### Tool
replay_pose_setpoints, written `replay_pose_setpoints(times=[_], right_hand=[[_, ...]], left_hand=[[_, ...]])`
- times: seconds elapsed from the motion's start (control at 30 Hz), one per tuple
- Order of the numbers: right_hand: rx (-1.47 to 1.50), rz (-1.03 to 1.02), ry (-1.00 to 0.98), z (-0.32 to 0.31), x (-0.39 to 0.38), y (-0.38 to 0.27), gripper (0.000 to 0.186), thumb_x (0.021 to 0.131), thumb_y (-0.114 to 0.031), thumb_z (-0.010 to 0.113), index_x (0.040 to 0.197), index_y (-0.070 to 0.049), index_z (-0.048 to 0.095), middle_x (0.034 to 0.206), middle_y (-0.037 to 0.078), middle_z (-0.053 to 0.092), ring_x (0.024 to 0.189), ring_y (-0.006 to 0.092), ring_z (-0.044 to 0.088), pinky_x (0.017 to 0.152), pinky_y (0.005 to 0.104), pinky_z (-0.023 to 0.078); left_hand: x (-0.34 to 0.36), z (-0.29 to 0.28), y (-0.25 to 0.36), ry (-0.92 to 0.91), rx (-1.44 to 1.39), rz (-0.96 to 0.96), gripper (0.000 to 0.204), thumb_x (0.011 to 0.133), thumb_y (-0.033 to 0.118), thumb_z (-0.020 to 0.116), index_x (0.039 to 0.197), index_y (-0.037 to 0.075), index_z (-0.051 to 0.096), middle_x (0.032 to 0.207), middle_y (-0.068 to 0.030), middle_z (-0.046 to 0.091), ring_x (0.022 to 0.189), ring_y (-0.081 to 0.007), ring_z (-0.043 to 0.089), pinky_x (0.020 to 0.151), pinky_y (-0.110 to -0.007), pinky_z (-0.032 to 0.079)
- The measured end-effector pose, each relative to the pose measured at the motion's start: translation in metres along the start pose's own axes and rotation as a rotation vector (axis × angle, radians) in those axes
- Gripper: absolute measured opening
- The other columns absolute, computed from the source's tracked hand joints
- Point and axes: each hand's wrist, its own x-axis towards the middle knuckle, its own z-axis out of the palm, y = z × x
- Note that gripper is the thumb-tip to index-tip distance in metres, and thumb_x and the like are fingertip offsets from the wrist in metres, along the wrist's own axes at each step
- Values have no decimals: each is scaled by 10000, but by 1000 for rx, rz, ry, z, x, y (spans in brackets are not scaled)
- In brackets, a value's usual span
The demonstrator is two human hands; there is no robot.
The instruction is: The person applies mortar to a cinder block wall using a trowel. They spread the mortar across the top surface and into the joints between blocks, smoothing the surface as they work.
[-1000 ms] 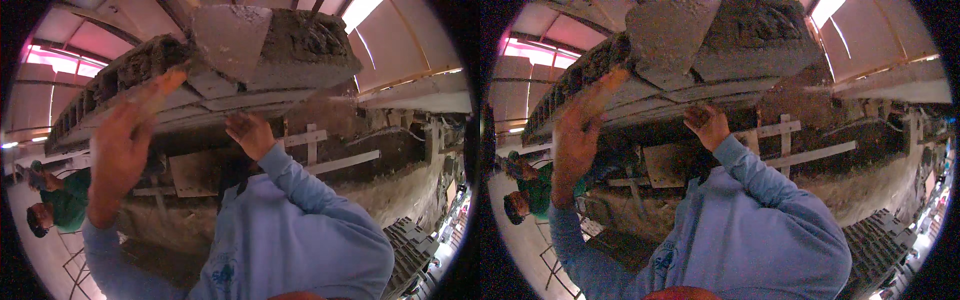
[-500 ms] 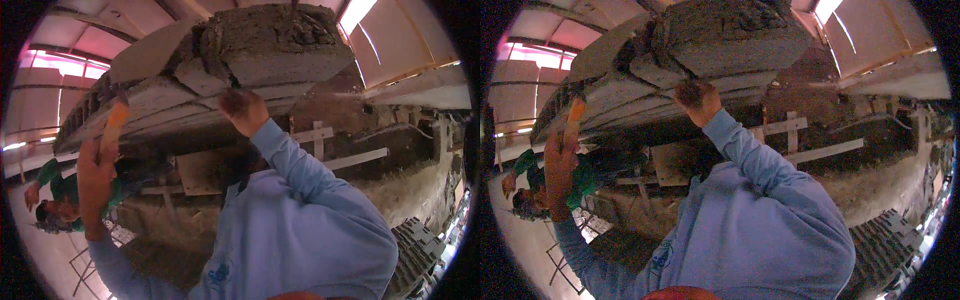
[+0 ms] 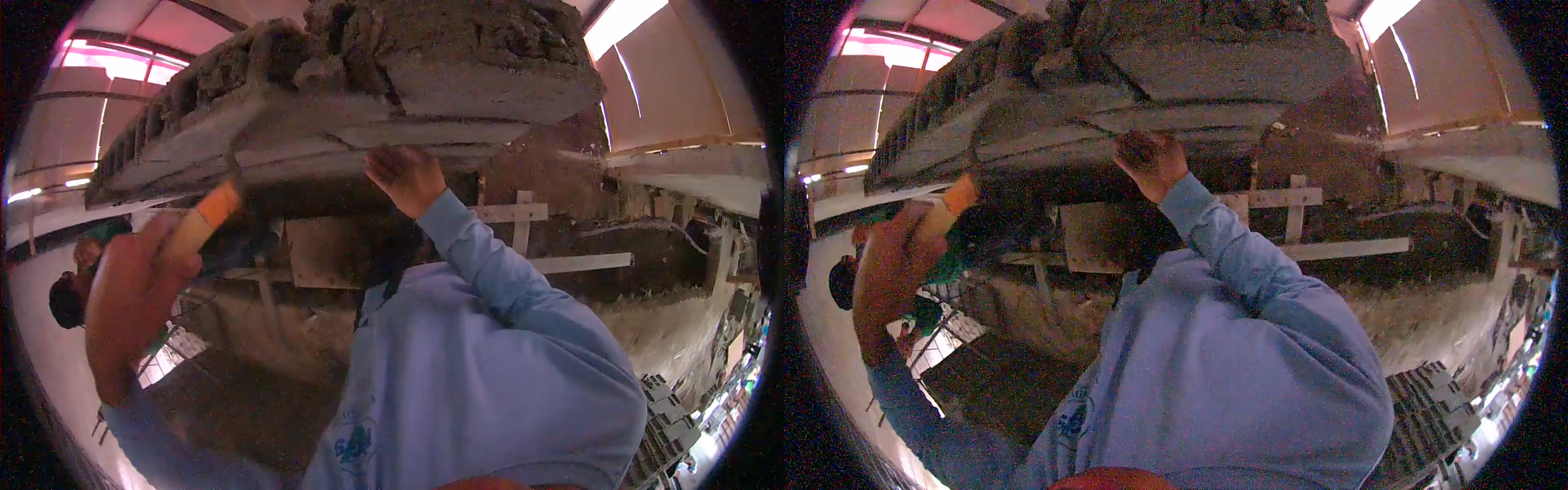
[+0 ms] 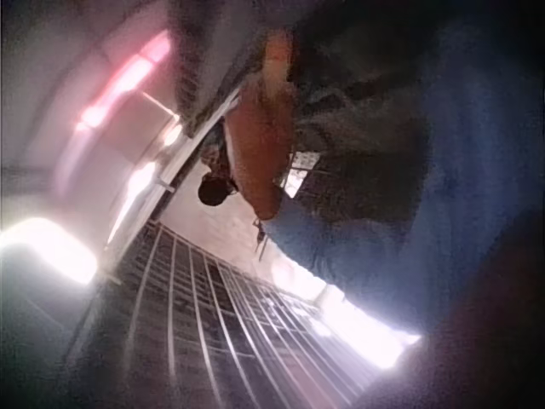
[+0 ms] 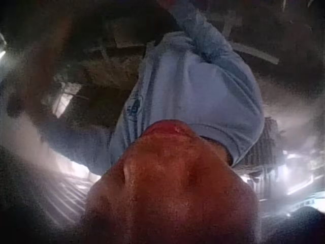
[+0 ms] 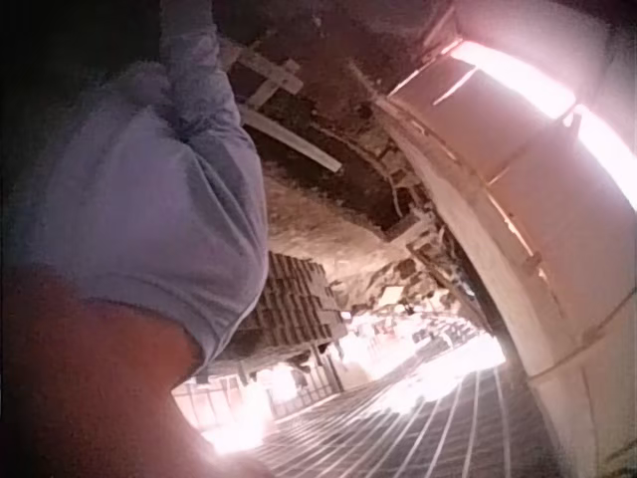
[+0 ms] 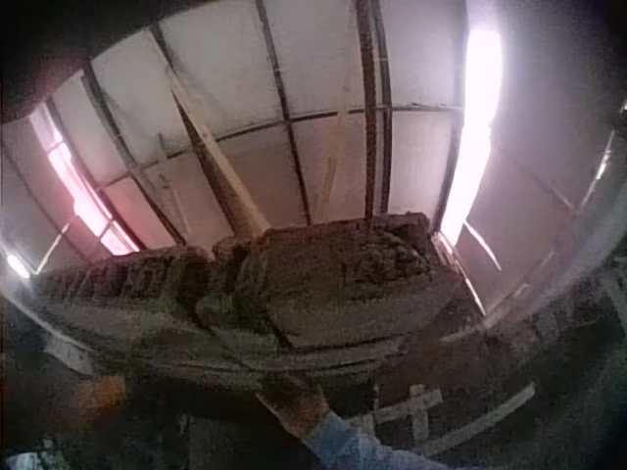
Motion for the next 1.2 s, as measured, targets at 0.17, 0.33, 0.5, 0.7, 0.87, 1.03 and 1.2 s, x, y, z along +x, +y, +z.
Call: replay_pose_setpoints(times=[0.17, 0.33, 0.5, 0.7, 0.87, 1.03, 1.2], right_hand=[[708, 243, 77, 18, -5, 2, 430, 934, -236, 513, 1255, 48, 488, 1269, 207, 541, 1214, 374, 514, 1097, 515, 392], [703, 218, 165, 12, -12, 0, 332, 918, -217, 559, 1141, 30, 547, 1184, 189, 585, 1133, 376, 566, 1034, 525, 451], [771, 176, 147, 18, -12, -16, 242, 956, -260, 498, 1007, -45, 596, 1008, 134, 656, 1009, 338, 628, 963, 519, 487], [634, 156, 115, 12, -10, -32, 346, 932, -222, 557, 1176, 22, 528, 1173, 184, 569, 1153, 378, 550, 1062, 523, 426], [806, 139, 215, -17, 5, -44, 409, 947, -260, 567, 1228, 36, 533, 1257, 178, 576, 1210, 333, 543, 1082, 480, 419], [-366, -311, -80, -24, 27, 17, 329, 968, -245, 432, 1155, -5, 556, 1180, 196, 607, 1128, 378, 561, 1020, 550, 433], [-1322, -801, 93, -30, 44, 2, 307, 936, -318, 527, 1064, -74, 664, 1131, 141, 674, 1061, 351, 604, 934, 506, 479]], left_hand=[[-42, -22, 14, 162, 204, -101, 346, 893, 240, 623, 1157, 21, 577, 946, -170, 635, 836, -287, 607, 767, -407, 488], [-30, -56, -26, 242, 100, -33, 377, 942, 267, 608, 1252, 55, 575, 820, -58, 566, 727, -150, 547, 641, -309, 474], [3, -111, -72, 181, 162, -166, 407, 944, 221, 631, 1282, 8, 555, 785, -40, 605, 585, -107, 568, 426, -250, 452], [-34, -88, -9, 405, 20, -290, 456, 1003, 369, 496, 1405, 154, 505, 734, -27, 491, 566, -82, 459, 422, -221, 399], [28, -45, 50, 477, 87, 61, 480, 939, 247, 581, 1397, 114, 531, 1151, -175, 669, 981, -267, 628, 929, -379, 458], [-12, -36, 37, 559, 387, -4, 430, 932, 151, 589, 1361, 121, 570, 1168, -159, 652, 1047, -284, 615, 959, -388, 459], [5, -46, 8, 473, 392, -80, 424, 937, 99, 585, 1360, 129, 569, 1207, -154, 625, 1092, -299, 596, 973, -391, 461]])
